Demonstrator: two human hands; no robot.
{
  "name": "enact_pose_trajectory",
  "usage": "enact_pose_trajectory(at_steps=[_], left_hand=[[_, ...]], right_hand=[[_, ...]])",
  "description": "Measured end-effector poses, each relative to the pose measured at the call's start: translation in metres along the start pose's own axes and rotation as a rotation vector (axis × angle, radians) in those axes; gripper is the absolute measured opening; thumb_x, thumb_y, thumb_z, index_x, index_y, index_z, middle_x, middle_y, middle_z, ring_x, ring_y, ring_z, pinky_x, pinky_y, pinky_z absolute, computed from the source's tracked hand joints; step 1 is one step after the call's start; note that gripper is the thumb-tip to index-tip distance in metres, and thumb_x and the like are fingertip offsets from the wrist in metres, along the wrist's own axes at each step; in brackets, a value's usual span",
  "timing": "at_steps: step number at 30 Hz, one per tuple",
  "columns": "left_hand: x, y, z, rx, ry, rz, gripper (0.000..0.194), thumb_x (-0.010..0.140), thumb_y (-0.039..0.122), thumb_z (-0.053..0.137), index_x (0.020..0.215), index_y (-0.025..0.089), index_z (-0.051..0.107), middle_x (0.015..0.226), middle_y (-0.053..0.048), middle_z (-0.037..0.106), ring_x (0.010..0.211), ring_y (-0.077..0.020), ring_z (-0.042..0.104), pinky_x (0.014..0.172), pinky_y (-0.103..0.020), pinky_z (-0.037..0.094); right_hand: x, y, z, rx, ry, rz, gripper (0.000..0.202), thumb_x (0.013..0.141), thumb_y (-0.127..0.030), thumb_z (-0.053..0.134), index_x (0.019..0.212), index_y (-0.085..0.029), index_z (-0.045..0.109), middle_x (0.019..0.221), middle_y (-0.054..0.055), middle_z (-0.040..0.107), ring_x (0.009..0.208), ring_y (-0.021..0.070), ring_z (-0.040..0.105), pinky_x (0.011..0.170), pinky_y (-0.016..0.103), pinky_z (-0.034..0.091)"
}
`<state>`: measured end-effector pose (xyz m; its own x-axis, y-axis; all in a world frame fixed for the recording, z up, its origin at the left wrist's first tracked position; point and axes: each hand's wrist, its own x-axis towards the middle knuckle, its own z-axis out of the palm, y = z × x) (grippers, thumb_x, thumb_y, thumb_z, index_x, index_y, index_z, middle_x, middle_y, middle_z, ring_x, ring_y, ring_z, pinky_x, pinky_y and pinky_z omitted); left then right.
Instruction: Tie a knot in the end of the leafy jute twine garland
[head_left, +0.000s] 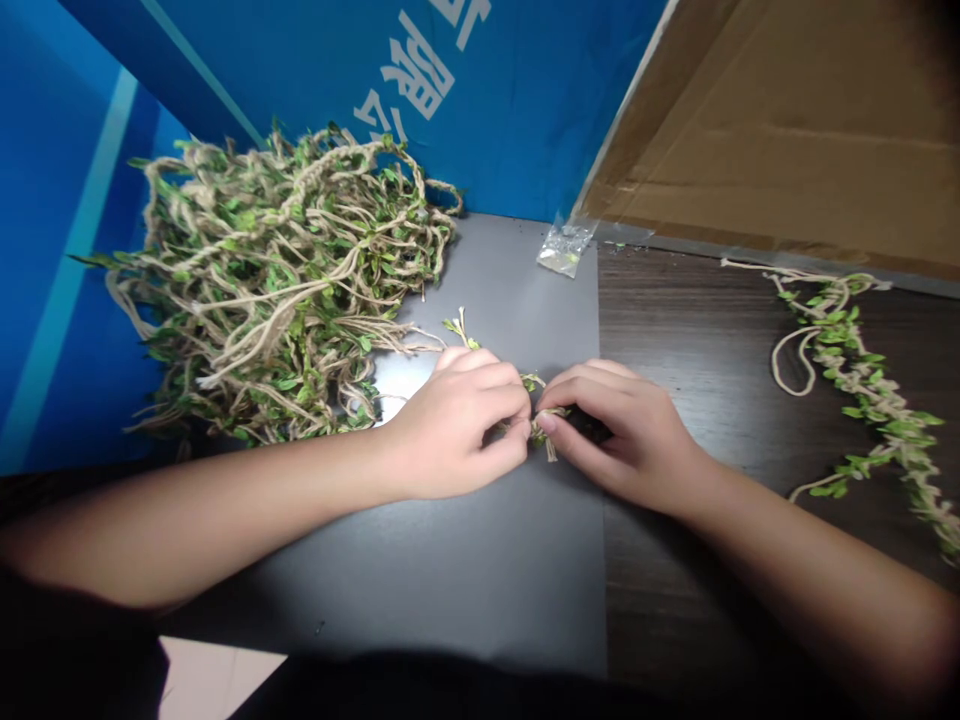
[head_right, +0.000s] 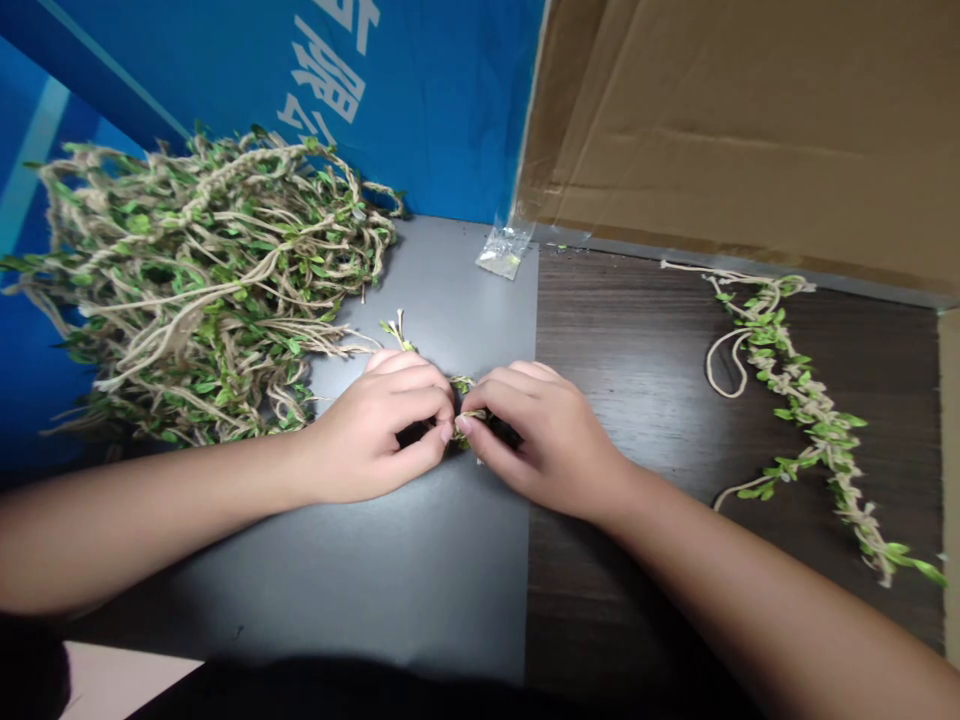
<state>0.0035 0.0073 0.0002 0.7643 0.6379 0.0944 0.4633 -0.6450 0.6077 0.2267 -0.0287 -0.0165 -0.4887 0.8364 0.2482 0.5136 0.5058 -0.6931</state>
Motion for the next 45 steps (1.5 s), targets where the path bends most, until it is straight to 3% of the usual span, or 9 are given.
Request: enact_pose_trajectory(at_steps=[45], left_hand=[[-0.0007, -0.0016, 0.0008, 0.025, -0.017, 0.017, 0.020, 0.094, 0.026, 0.054, 0.082, 0.018, 0.068, 0.087, -0.001, 0.066, 0.092, -0.0187, 0.057, 0.088, -0.038, 0.035]], right_hand=[[0.0021, 0.0022, -0.0013, -0.030, -0.082, -0.027, 0.004, 0.095, -0.023, 0.061, 0.098, -0.024, 0.063, 0.098, 0.003, 0.070, 0.087, 0.0190, 0.060, 0.080, 0.037, 0.043]])
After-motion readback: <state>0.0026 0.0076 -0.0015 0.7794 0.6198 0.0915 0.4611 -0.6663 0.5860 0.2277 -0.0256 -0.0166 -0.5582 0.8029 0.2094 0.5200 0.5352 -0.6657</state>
